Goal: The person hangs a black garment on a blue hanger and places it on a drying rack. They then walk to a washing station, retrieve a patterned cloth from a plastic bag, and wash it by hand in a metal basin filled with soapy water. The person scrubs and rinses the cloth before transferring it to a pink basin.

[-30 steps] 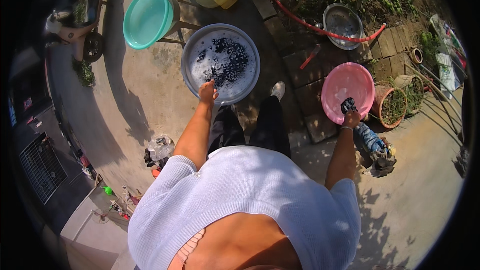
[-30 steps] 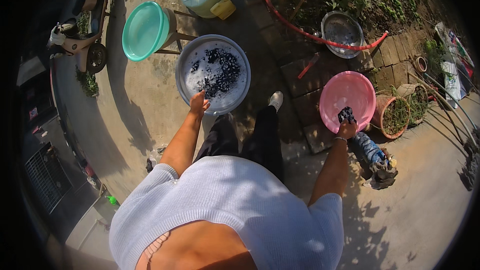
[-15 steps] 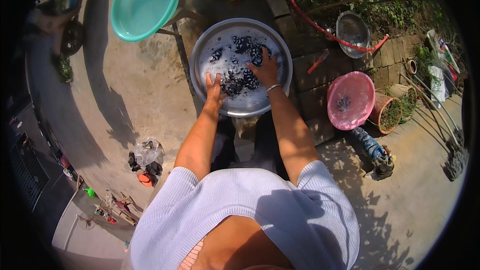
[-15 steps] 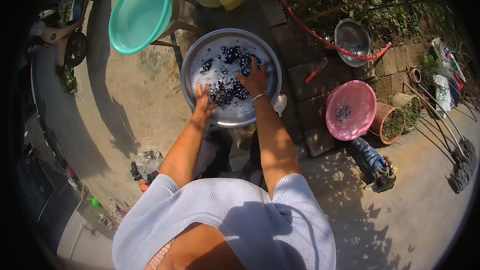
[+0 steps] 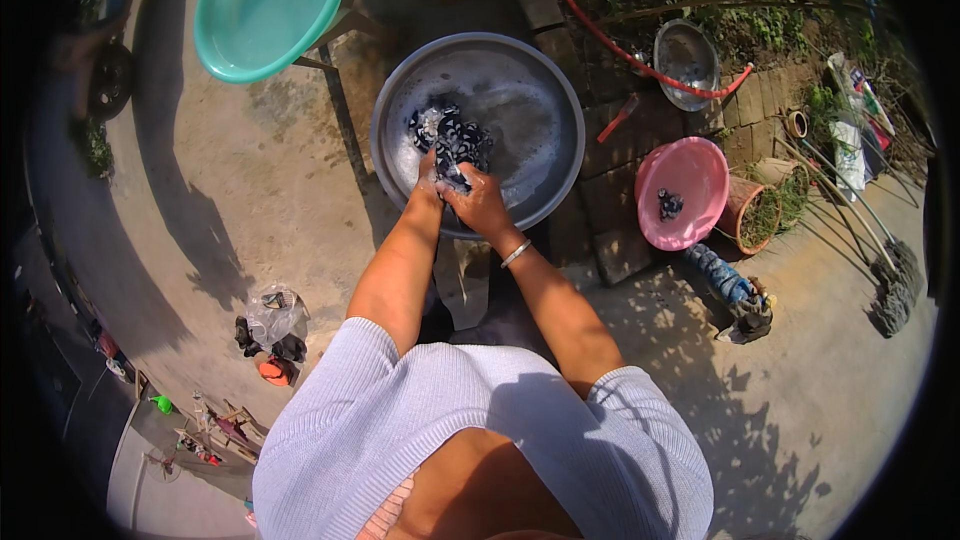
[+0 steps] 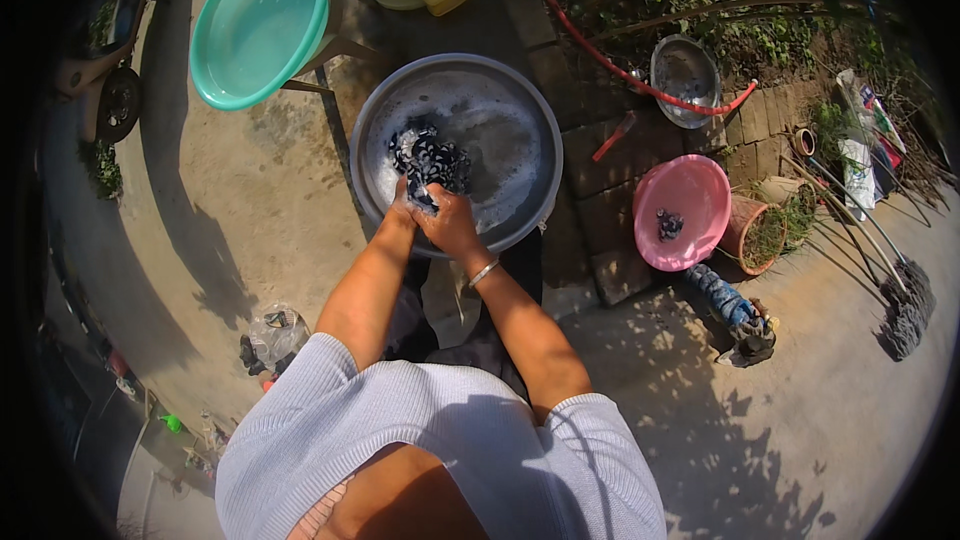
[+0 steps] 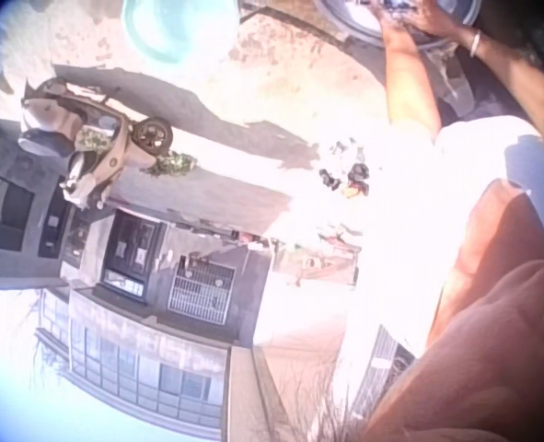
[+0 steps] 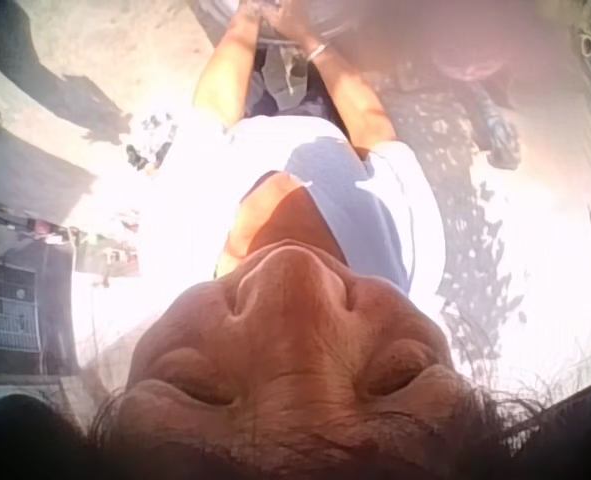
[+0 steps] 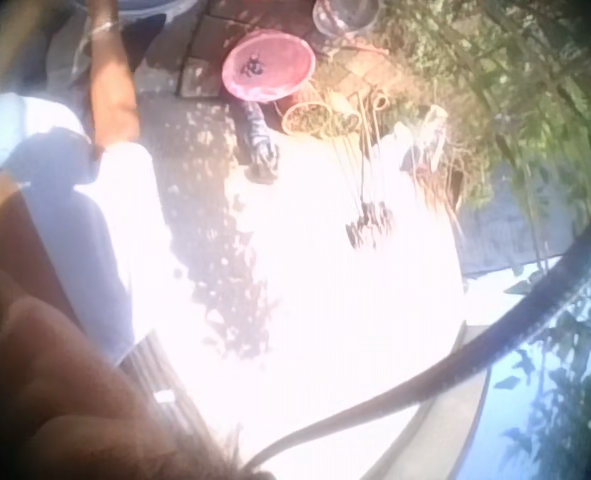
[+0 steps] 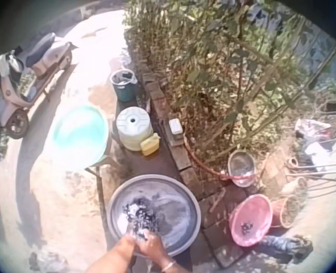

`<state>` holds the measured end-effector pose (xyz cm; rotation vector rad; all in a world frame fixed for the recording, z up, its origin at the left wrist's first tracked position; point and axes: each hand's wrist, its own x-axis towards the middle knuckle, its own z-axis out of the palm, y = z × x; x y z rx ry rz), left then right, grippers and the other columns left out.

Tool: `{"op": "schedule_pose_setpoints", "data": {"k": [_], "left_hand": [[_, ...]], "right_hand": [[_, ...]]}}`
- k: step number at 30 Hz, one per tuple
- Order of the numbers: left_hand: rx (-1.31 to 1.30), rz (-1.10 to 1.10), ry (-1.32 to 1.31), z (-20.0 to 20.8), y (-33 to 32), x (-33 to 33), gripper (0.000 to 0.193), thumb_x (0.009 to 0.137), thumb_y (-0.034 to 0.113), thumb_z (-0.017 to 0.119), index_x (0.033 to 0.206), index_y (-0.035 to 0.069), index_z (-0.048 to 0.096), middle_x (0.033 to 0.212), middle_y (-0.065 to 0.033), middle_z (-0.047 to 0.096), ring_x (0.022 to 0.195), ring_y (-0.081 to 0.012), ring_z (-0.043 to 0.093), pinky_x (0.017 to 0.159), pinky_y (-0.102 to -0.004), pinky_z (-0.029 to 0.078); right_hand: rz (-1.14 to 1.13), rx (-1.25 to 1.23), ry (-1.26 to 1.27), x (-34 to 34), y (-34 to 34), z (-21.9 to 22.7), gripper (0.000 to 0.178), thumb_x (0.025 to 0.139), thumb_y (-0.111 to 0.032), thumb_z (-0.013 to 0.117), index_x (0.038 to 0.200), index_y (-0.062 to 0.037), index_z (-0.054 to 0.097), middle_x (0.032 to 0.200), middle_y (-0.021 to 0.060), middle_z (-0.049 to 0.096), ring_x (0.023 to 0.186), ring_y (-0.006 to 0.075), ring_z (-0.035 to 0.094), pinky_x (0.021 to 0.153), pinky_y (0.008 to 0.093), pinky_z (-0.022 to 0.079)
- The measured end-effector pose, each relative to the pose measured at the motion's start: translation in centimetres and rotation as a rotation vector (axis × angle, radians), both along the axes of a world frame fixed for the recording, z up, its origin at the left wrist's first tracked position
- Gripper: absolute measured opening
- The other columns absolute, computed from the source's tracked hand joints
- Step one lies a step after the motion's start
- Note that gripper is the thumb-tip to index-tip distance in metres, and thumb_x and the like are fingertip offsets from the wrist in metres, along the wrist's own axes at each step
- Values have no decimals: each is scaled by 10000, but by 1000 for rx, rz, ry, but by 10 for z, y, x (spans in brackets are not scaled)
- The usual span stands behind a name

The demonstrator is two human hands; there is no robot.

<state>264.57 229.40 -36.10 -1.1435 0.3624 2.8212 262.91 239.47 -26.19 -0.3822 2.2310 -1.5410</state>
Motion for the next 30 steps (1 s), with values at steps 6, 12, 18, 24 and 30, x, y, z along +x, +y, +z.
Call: {"op": "schedule_pose_setpoints", "data": {"k": [6, 12, 18, 24, 30], "left_hand": [[-473, 22, -106, -5, 8, 13, 328, 905, 268, 476, 1099, 25, 578, 965, -99, 640, 839, -212, 638, 741, -336, 534], [-913, -439, -204, 38, -2, -4, 360, 854, 333, 611, 947, -14, 647, 823, -49, 665, 750, -146, 606, 695, -286, 481], [-2133, -1059, -79, 77, -18, 13, 442, 785, 303, 685, 1108, 13, 599, 1202, -212, 495, 1090, -315, 501, 907, -363, 418], [-525, -532, -601, 66, -2, 1, 732, 860, 416, 610, 1428, 210, 197, 1324, -154, 370, 1223, -310, 408, 960, -538, 379], [-87, -82, -374, 8, -13, -3, 660, 824, 518, 614, 1241, 30, 461, 1152, -138, 572, 977, -242, 602, 842, -363, 520]], "right_hand": [[-141, 445, 257, -35, -7, -11, 242, 812, -257, 663, 790, -21, 616, 700, 176, 609, 631, 369, 592, 557, 408, 466], [-44, 376, 245, -54, 30, -56, 236, 812, -275, 629, 872, -47, 650, 829, 147, 630, 784, 327, 609, 667, 434, 494], [130, 984, 16, -96, 44, -68, 472, 737, -410, 692, 1042, -56, 623, 1064, 180, 571, 983, 368, 551, 799, 466, 480], [95, 953, 347, -86, -11, -80, 593, 686, -423, 729, 1124, -70, 539, 1144, 250, 520, 1010, 399, 536, 874, 489, 425], [196, 351, 45, -48, -24, -71, 382, 648, -167, 682, 1003, -62, 582, 920, 196, 619, 880, 381, 588, 763, 442, 475]]}}
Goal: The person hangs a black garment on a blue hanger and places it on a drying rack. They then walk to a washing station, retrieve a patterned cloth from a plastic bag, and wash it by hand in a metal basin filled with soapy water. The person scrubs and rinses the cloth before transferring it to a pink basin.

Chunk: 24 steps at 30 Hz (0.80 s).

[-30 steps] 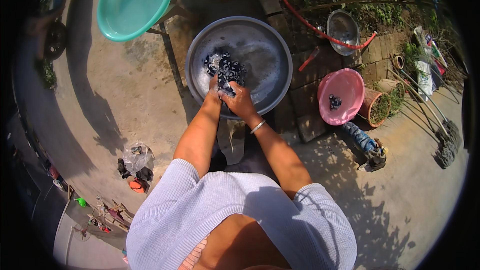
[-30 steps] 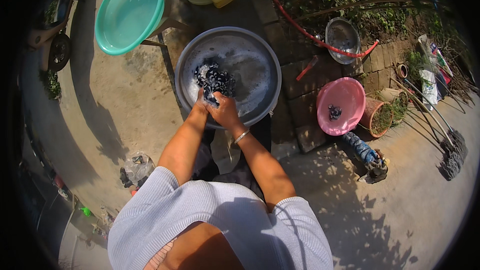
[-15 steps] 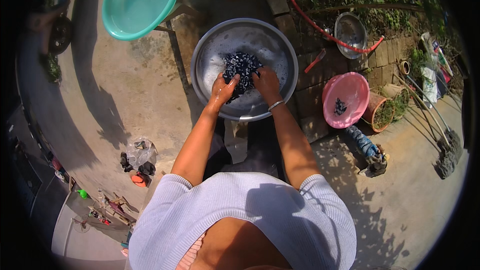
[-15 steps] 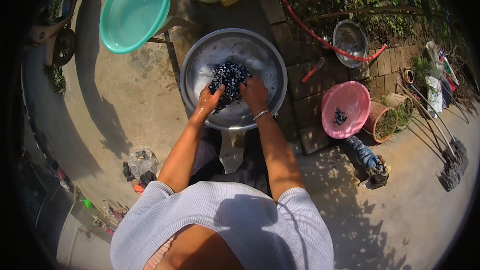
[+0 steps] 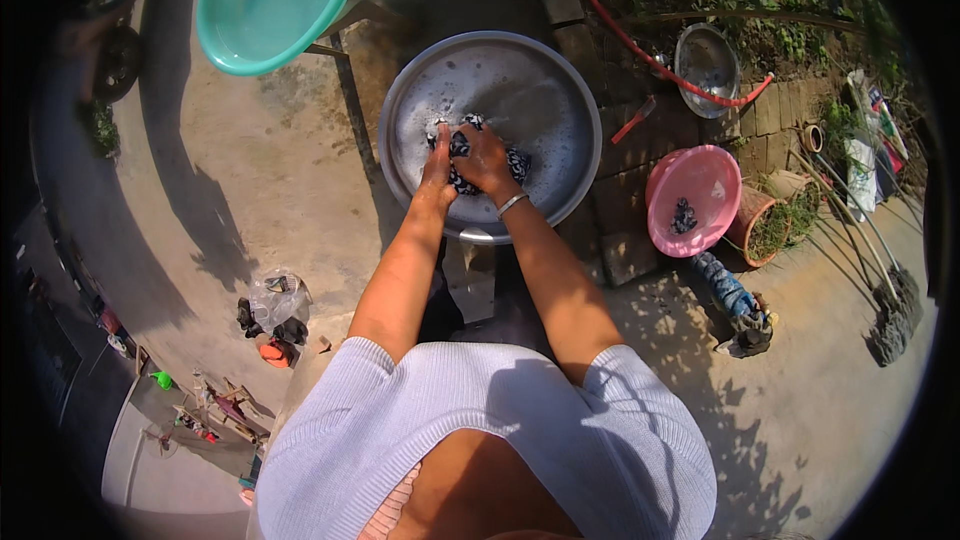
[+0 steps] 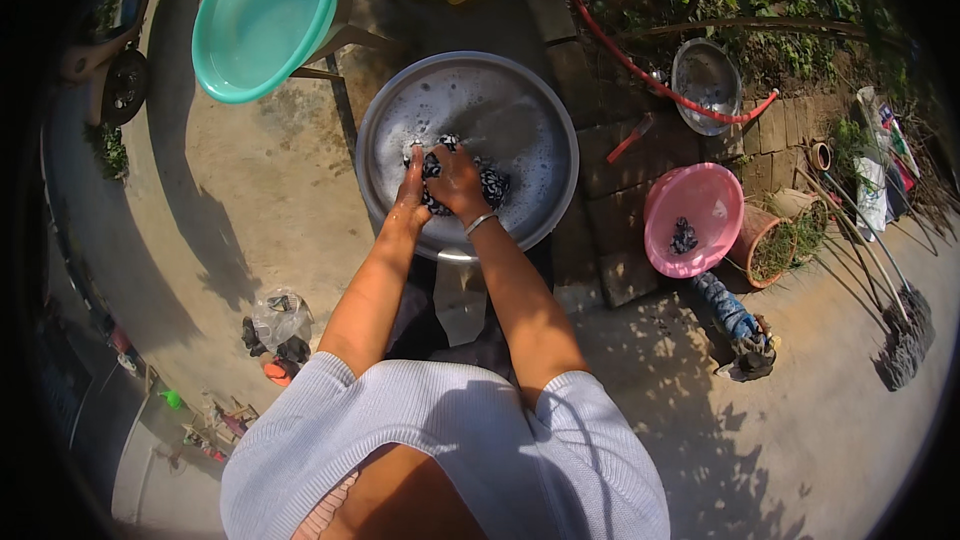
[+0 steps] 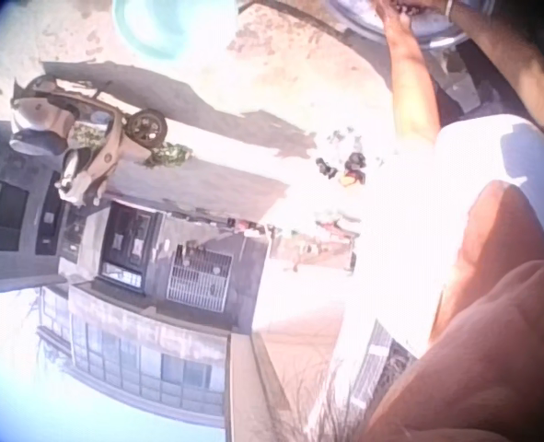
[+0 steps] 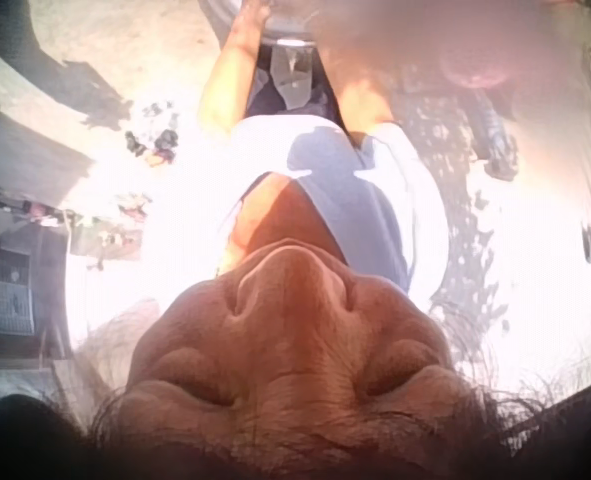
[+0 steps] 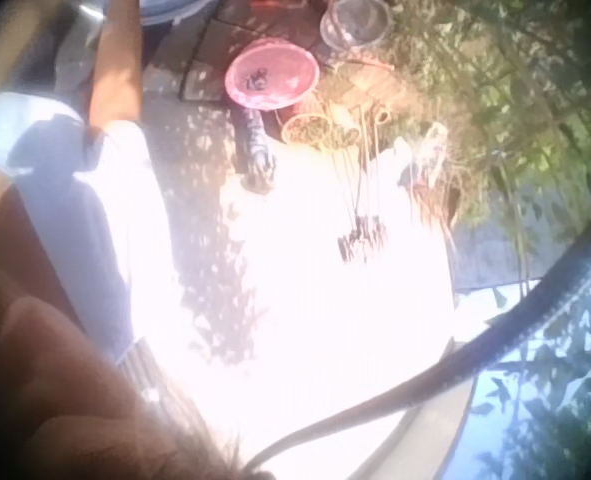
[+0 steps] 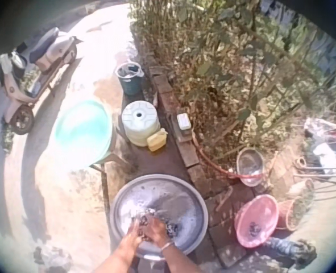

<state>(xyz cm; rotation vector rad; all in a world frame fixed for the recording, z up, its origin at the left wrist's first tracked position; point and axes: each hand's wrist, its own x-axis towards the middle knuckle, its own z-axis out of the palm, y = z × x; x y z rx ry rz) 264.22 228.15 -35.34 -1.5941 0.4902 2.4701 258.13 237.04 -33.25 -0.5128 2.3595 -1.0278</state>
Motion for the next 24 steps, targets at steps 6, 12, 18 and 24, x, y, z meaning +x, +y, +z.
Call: {"op": "schedule_pose_setpoints", "data": {"k": [6, 12, 18, 24], "left_hand": [[64, 108, 179, 26, -3, -8, 347, 886, 342, 569, 1099, 68, 590, 997, -110, 643, 843, -268, 629, 775, -387, 524], [-57, 381, 241, -47, 26, 31, 324, 951, 284, 447, 1144, 46, 553, 1066, -115, 617, 925, -255, 614, 827, -368, 511], [-403, -233, 86, 24, 13, 2, 319, 912, 298, 557, 1083, 32, 601, 978, -50, 655, 837, -170, 638, 761, -284, 506], [-1275, -902, 207, 12, -5, 29, 473, 749, 226, 701, 1199, 165, 566, 1340, -213, 413, 1186, -352, 459, 982, -375, 384]], "right_hand": [[-53, -321, -89, 33, 6, 77, 340, 661, -241, 730, 924, -78, 587, 804, 169, 592, 742, 379, 589, 637, 429, 484], [-115, -17, 166, -8, -7, 100, 251, 760, -274, 708, 800, -60, 585, 717, 158, 594, 715, 363, 600, 617, 426, 491], [-246, -42, 177, -36, 40, 61, 257, 781, -224, 665, 988, -79, 619, 921, 161, 635, 897, 339, 600, 761, 408, 498], [-13, 301, -219, -32, 97, 12, 577, 676, -391, 732, 1129, -61, 595, 1104, 200, 545, 1018, 366, 542, 883, 413, 456]]}}
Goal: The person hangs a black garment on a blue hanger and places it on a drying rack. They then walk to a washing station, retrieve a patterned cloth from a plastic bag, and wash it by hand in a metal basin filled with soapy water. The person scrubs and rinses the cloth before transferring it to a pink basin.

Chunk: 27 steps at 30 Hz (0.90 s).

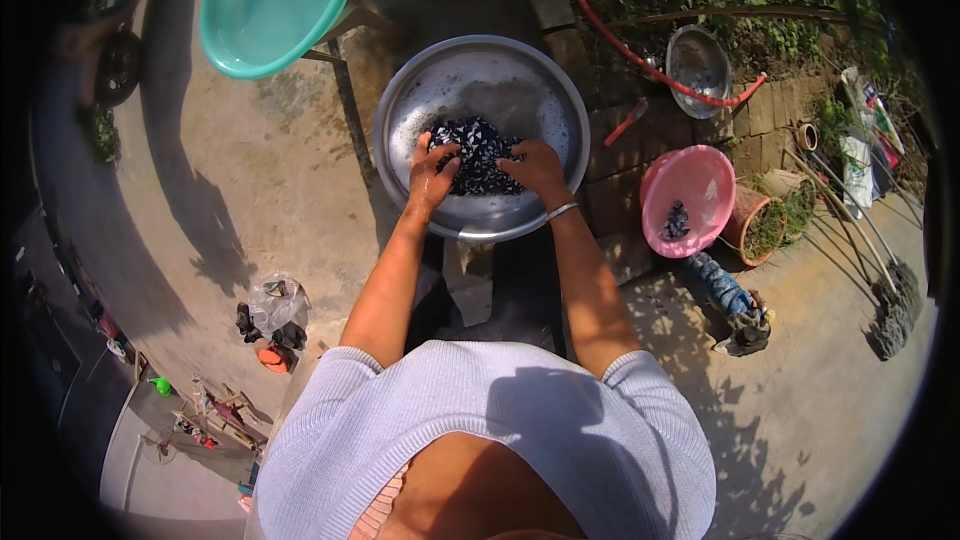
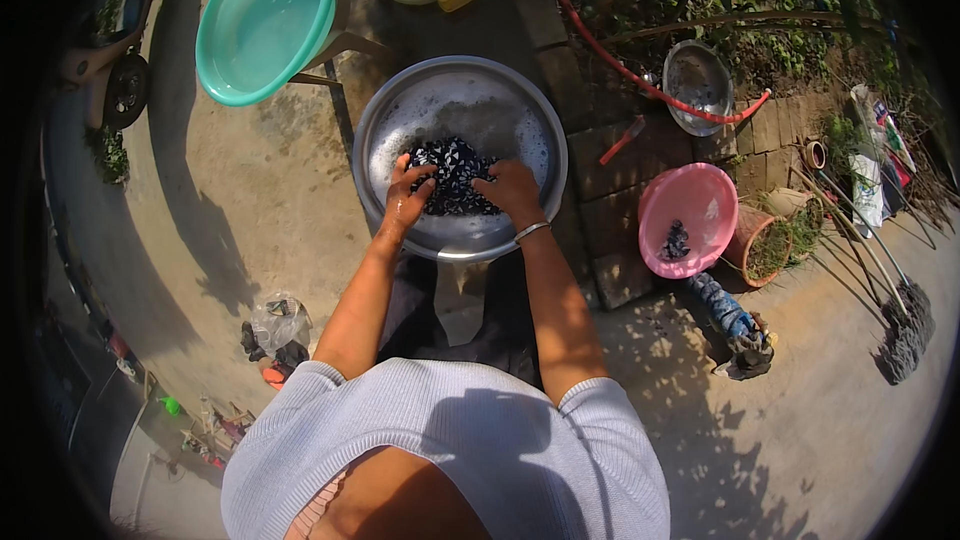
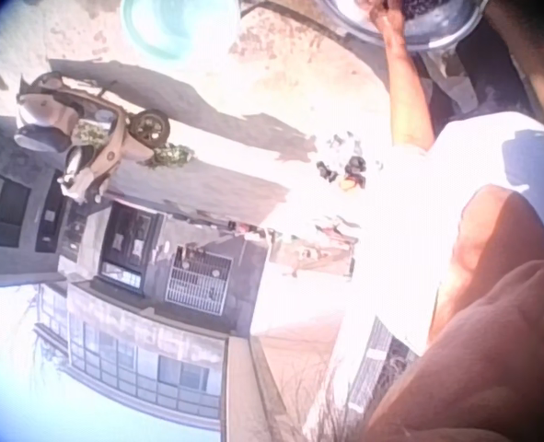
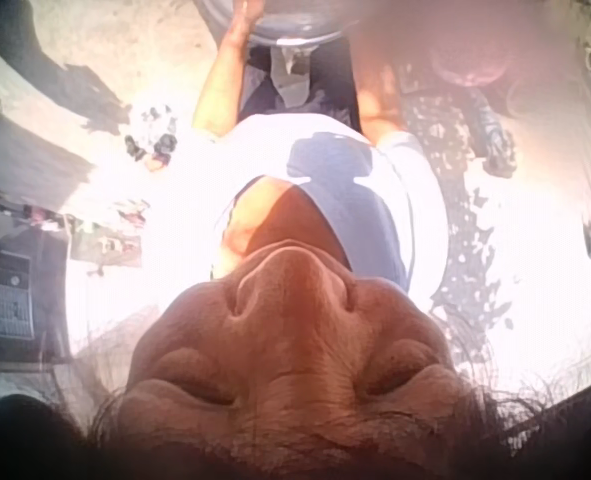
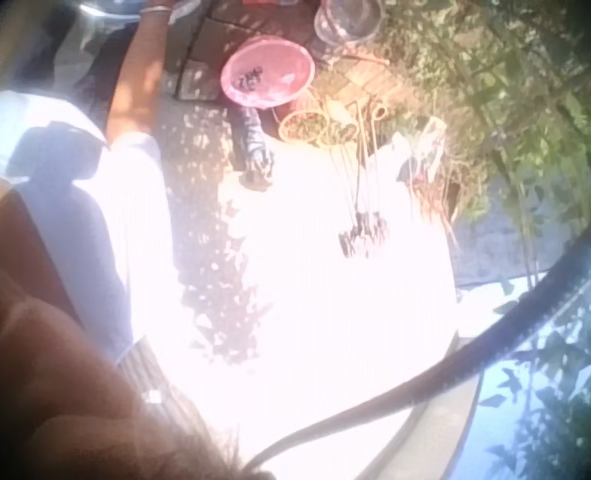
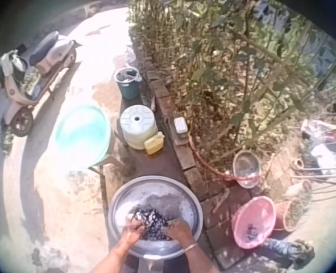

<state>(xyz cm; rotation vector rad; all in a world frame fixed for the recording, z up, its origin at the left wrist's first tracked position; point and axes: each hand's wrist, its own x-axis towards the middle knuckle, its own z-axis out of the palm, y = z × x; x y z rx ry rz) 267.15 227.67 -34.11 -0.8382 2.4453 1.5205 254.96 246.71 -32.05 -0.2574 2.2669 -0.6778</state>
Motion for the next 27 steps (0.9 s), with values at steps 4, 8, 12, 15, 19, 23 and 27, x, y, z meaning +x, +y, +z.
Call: {"op": "schedule_pose_setpoints", "data": {"k": [4, 8, 12, 15, 19, 23, 27], "left_hand": [[337, 352, -237, 0, 6, 5, 641, 797, 354, 667, 1356, 208, 391, 1388, -157, 372, 1270, -349, 377, 999, -420, 363], [980, 742, -394, 28, 33, -28, 708, 810, 575, 592, 1361, 193, 365, 1295, -114, 471, 1200, -284, 457, 933, -456, 437], [1521, 780, -127, -35, 3, -6, 605, 818, 610, 552, 1131, 92, 568, 984, -85, 642, 854, -225, 636, 789, -373, 537], [1687, 603, -238, 1, 0, -27, 575, 873, 587, 437, 1067, 69, 595, 973, -130, 645, 886, -261, 621, 835, -374, 509], [1694, 738, -65, 42, 14, -17, 414, 928, 401, 448, 1094, 51, 593, 1002, -127, 647, 882, -249, 638, 824, -381, 533], [1489, 874, 29, 71, 22, -9, 322, 933, 265, 463, 1105, 23, 587, 1007, -126, 654, 864, -235, 657, 781, -365, 563], [1379, 679, 120, 89, 19, -25, 285, 911, 224, 498, 1077, 10, 588, 962, -107, 662, 803, -206, 666, 711, -329, 575]], "right_hand": [[-239, 84, 360, 18, -25, -18, 760, 682, -563, 711, 1146, 21, 564, 1159, 291, 477, 1051, 400, 516, 874, 421, 447], [-187, -5, 429, 43, -62, -26, 546, 683, -412, 735, 1009, 9, 611, 1015, 265, 570, 958, 393, 566, 787, 432, 473], [-191, -458, 203, 47, -84, 23, 329, 607, -214, 703, 861, -17, 632, 852, 164, 616, 763, 363, 595, 676, 429, 485], [-201, -528, 421, 64, -73, 38, 322, 569, -204, 711, 831, -37, 627, 803, 143, 602, 761, 330, 558, 688, 394, 473], [-145, -721, 332, 64, -67, 80, 309, 616, -184, 723, 847, -4, 624, 823, 121, 640, 750, 285, 606, 697, 375, 490], [-560, -788, -72, 44, -67, 108, 257, 750, -192, 708, 877, 15, 624, 780, 119, 667, 709, 163, 639, 656, 295, 497], [-632, -687, 70, 34, -59, 88, 277, 794, -174, 683, 1004, -6, 616, 914, 69, 655, 804, 115, 605, 713, 266, 488]]}}
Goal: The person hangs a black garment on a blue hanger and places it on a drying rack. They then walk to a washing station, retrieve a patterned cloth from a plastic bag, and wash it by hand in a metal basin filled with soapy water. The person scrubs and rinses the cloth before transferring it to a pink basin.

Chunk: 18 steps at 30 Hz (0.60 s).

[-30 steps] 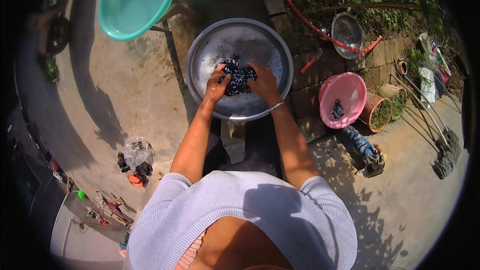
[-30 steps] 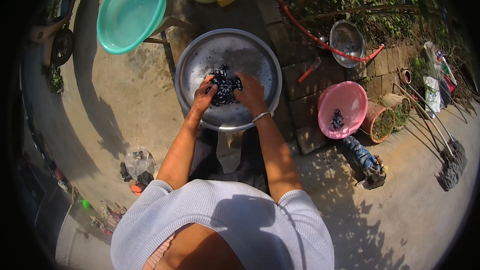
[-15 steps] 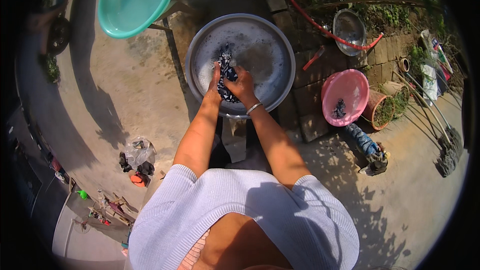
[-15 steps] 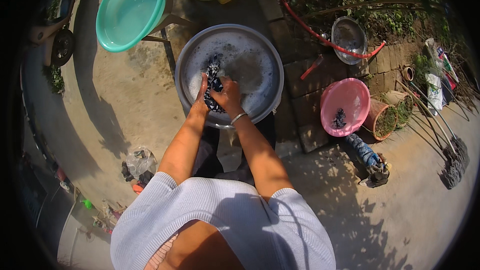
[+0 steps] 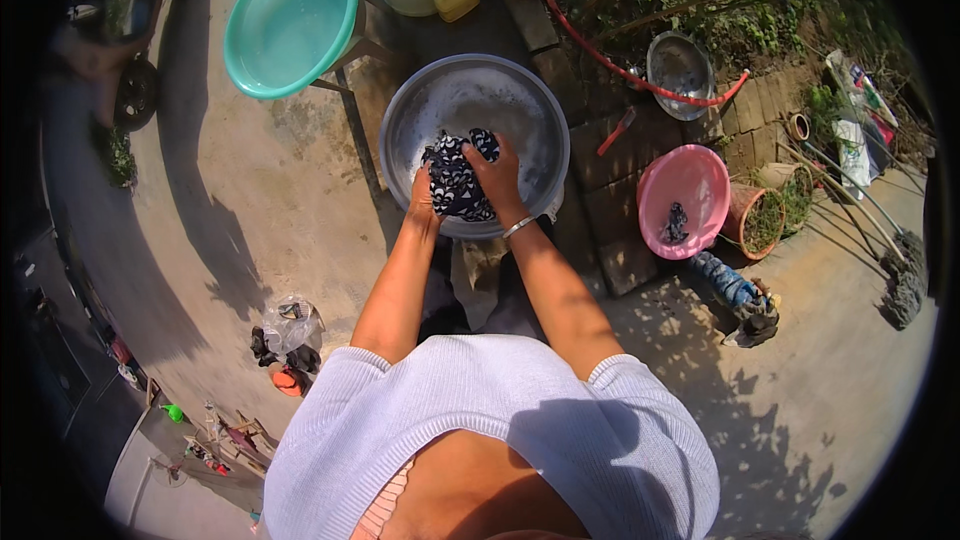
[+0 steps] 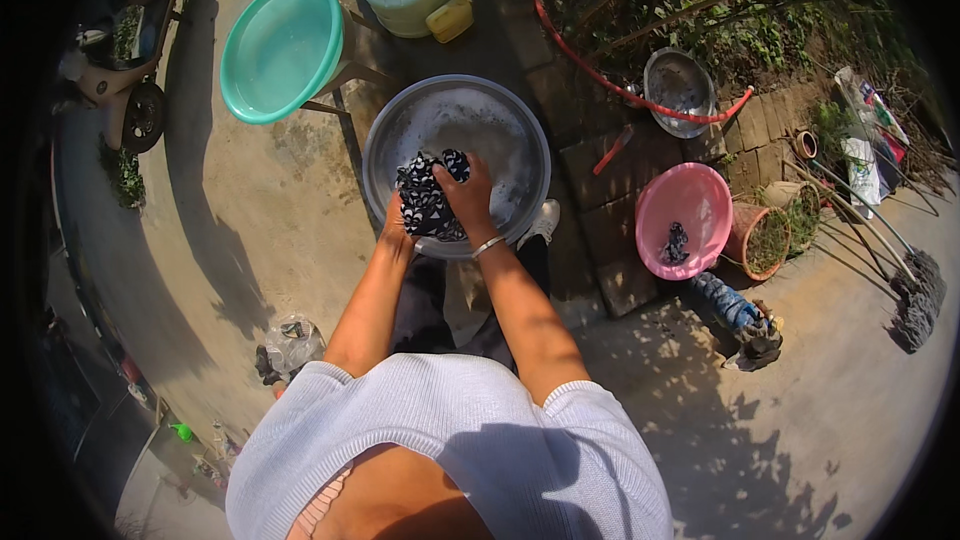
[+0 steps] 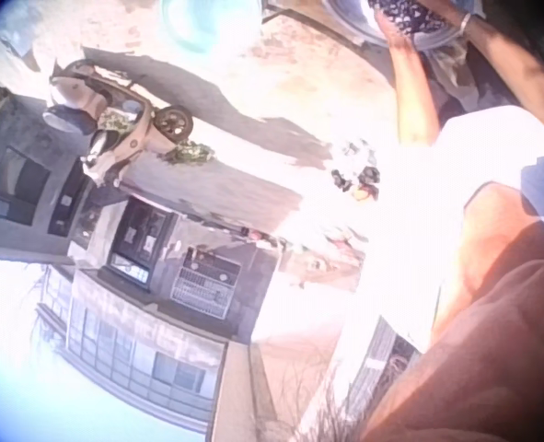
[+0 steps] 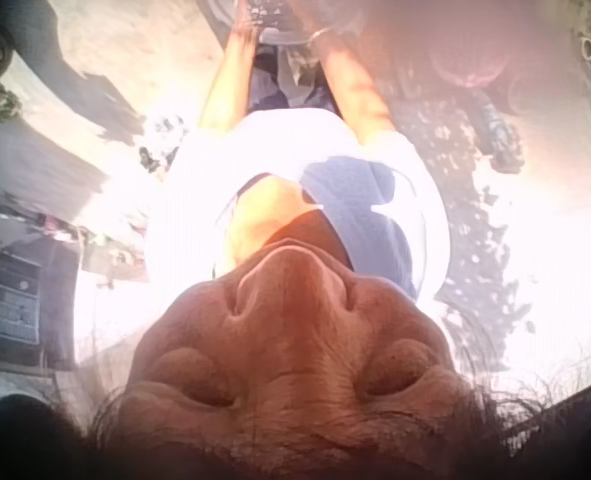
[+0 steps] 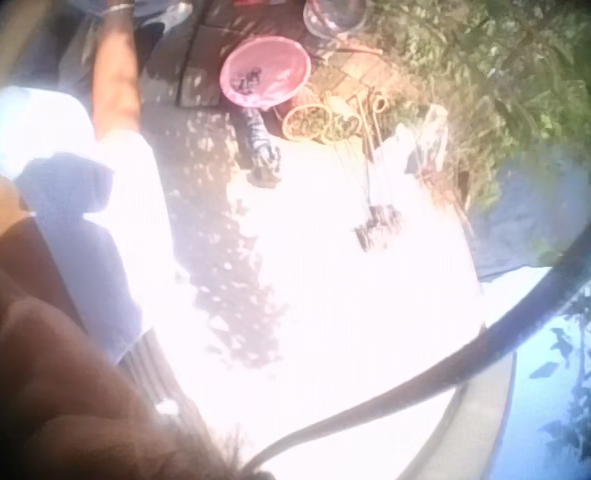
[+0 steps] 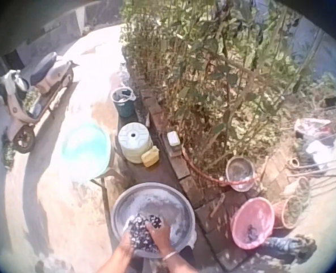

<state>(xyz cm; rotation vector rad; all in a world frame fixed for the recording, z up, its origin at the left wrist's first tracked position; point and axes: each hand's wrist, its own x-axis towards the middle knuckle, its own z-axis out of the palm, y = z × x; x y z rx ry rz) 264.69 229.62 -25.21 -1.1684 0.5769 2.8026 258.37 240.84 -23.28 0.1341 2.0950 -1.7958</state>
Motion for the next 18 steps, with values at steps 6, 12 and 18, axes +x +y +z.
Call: {"op": "schedule_pose_setpoints", "data": {"k": [6, 12, 18], "left_hand": [[-19, -142, 105, 51, 7, -12, 268, 941, 252, 442, 1041, 49, 586, 924, -61, 641, 792, -164, 641, 686, -300, 553], [80, -204, 88, 85, 6, -10, 433, 966, 424, 385, 1103, 53, 562, 975, -76, 633, 850, -206, 635, 758, -347, 557], [-2310, -933, 363, 152, 22, -5, 388, 721, 359, 618, 1035, 134, 583, 995, -74, 588, 945, -255, 537, 850, -406, 401]], "right_hand": [[2, -609, -558, 0, 15, 23, 246, 833, -116, 633, 1059, -23, 607, 968, 48, 639, 883, 111, 595, 739, 268, 495], [29, -104, 74, -2, 13, 74, 192, 767, -142, 686, 884, 0, 631, 772, 75, 645, 698, 164, 603, 654, 308, 479], [-37, -220, 193, 14, 11, 112, 157, 719, -88, 649, 848, -15, 597, 759, 57, 619, 718, 158, 582, 679, 304, 466]]}}
